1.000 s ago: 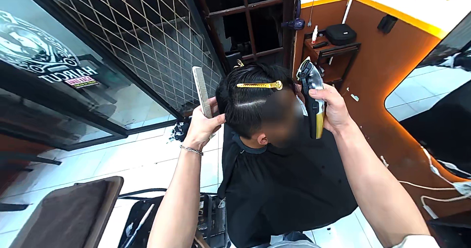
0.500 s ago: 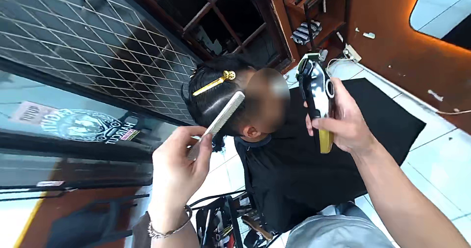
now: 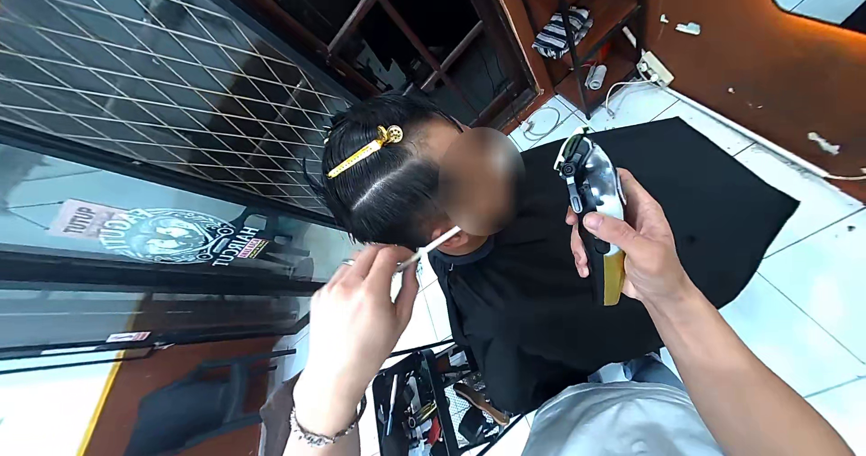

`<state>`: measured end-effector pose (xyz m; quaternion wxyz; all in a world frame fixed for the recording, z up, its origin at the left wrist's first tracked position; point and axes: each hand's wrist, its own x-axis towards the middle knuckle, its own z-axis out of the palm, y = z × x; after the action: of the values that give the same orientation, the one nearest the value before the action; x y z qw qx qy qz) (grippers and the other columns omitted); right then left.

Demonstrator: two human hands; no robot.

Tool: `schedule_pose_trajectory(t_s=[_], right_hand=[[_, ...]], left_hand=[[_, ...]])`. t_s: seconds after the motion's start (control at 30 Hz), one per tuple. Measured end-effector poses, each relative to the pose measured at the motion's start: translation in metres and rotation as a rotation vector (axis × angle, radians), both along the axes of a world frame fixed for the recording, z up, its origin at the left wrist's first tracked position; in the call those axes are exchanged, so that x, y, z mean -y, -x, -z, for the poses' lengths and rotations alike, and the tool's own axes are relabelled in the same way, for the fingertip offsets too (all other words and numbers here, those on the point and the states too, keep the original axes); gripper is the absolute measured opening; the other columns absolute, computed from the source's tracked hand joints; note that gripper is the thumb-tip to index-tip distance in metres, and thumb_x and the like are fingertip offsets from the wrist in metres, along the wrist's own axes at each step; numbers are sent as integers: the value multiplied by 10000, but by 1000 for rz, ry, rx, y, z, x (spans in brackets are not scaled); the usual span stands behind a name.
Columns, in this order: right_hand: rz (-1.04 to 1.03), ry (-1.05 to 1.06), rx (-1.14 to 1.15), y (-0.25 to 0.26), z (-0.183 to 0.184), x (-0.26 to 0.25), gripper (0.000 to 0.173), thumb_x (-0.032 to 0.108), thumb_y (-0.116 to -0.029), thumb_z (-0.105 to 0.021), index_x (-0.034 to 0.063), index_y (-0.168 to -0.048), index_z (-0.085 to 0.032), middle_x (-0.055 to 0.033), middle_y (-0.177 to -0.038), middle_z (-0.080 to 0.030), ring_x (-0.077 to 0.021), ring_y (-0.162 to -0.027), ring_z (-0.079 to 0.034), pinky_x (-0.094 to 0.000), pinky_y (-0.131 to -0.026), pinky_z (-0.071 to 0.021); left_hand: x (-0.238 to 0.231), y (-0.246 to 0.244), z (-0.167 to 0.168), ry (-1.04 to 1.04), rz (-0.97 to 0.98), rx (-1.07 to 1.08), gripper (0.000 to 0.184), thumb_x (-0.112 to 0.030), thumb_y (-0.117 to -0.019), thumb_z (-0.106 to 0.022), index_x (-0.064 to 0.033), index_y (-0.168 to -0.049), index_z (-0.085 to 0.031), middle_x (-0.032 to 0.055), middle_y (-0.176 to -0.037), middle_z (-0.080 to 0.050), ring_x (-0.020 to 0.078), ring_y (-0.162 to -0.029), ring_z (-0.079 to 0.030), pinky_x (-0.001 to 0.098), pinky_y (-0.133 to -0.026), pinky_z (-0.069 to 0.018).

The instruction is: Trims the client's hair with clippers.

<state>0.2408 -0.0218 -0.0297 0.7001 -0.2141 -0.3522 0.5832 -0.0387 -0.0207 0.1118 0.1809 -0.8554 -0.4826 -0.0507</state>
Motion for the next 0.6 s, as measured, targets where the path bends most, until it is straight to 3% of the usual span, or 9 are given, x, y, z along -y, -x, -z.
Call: schedule_pose_trajectory(t_s=[0.1, 0.17, 0.23, 0.3, 0.37, 0.43, 0.5, 0.6], right_hand=[[121, 16, 75, -3, -6, -1, 497, 84, -858, -691, 152, -1290, -455, -37, -960, -635, -118, -626, -659, -268, -513, -605], [150, 64, 182, -1, -12, -2, 585, 20, -772, -733, 150, -1264, -445, -26, -928, -631, -109, -609, -656, -263, -480, -596], [133, 86, 240, 7, -14, -2, 514, 79, -798, -762, 130, -1238, -501, -26, -825, -653, -119, -522, -635, -273, -419, -573], [20, 89, 291, 16, -11, -1, 428, 190, -859, -760, 116, -1214, -535, -27, -746, -654, -129, -478, -624, -289, -407, -570], [-84, 90, 375, 26, -5, -1, 438, 217, -846, -778, 89, -1214, -576, -28, -765, -669, -113, -504, -631, -274, -437, -572], [-187, 101, 518, 31, 1, -4, 406, 258, -868, -744, 71, -1206, -617, -24, -834, -682, -98, -591, -660, -270, -520, -597], [-291, 166, 706, 36, 3, -10, 362, 328, -927, -640, 68, -1179, -632, -31, -833, -673, -106, -660, -666, -306, -599, -588], [-380, 257, 946, 46, -7, -19, 441, 431, -957, -694, 49, -1160, -608, -58, -858, -664, -136, -752, -663, -356, -703, -562]], left_hand=[[11, -19, 19, 164, 20, -11, 203, -154, -949, -567, 19, -1023, -642, 169, -813, -676, 346, -692, -687, 505, -593, -563], [9, -26, 46, 205, 35, -27, 226, -151, -888, -633, 15, -1041, -631, 170, -805, -682, 374, -692, -698, 525, -583, -560], [1, -28, 74, 190, 32, -59, 404, -169, -862, -653, -7, -1231, -628, 175, -804, -694, 396, -678, -701, 528, -535, -534], [-5, -28, 94, 189, -12, -111, 655, -152, -867, -633, -88, -1505, -498, 178, -820, -689, 400, -669, -685, 512, -512, -511], [-8, -29, 105, 182, -74, -165, 755, -159, -882, -637, -161, -1594, -386, 189, -858, -685, 404, -694, -684, 497, -521, -507], [-11, -28, 113, 174, -126, -186, 740, -171, -888, -639, -175, -1588, -398, 219, -901, -683, 428, -717, -683, 502, -530, -505], [-15, -25, 120, 156, -152, -187, 603, -184, -889, -643, -145, -1481, -537, 243, -955, -693, 447, -758, -696, 512, -537, -517], [-19, -21, 129, 117, -151, -178, 419, -197, -905, -639, -107, -1314, -660, 246, -1014, -691, 448, -783, -703, 512, -525, -525]])
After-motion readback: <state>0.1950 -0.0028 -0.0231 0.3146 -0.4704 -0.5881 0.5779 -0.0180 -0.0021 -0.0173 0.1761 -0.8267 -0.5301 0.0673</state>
